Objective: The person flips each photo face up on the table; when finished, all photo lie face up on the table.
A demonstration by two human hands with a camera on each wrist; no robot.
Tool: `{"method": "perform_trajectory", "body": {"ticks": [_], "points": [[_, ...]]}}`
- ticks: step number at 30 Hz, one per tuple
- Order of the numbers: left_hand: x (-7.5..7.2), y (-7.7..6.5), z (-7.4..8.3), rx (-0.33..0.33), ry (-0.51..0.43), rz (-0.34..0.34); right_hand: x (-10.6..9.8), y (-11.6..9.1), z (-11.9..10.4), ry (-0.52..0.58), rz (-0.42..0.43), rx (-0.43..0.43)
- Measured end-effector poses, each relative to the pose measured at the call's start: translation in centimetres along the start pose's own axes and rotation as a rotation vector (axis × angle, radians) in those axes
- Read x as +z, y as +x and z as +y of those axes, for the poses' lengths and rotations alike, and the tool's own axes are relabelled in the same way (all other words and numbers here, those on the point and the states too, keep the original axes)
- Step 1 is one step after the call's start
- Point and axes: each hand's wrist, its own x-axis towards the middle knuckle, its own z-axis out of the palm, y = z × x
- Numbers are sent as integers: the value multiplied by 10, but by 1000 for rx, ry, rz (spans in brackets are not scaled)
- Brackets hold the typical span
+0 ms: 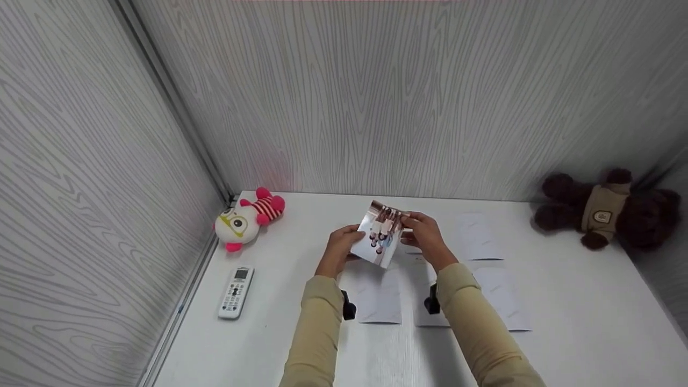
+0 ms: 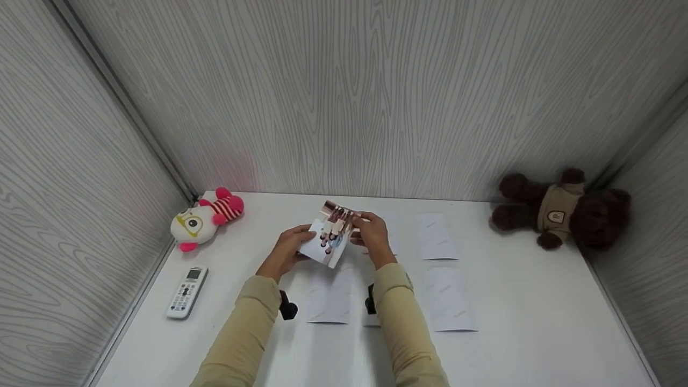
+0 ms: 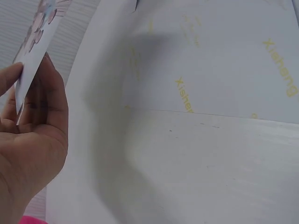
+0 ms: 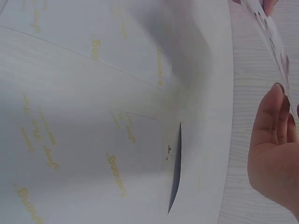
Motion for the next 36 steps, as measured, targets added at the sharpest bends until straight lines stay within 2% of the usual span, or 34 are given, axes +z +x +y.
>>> {"method": "perform_trajectory", "body": {"ticks": [9,13,19,23,30,36], "points": [[-4,-3,-2,11,45,-3,-4,-2,5,-51,1,-32],[-5,-3,-4,-2,-6,10,-6,-3,5,2,25,-34],[-3,0,-5,-23,-137,97,-6,-3,4,105,29,-11],[0,3,-3,-11,-180,129,-5,-5,5,120,17,-1],[-1,1,-3,29,-155,201,-2,-4,9,75,-29,8],[-2,-1,-2,48,-138,193,-5,-3,11,32,-36,0]]}}
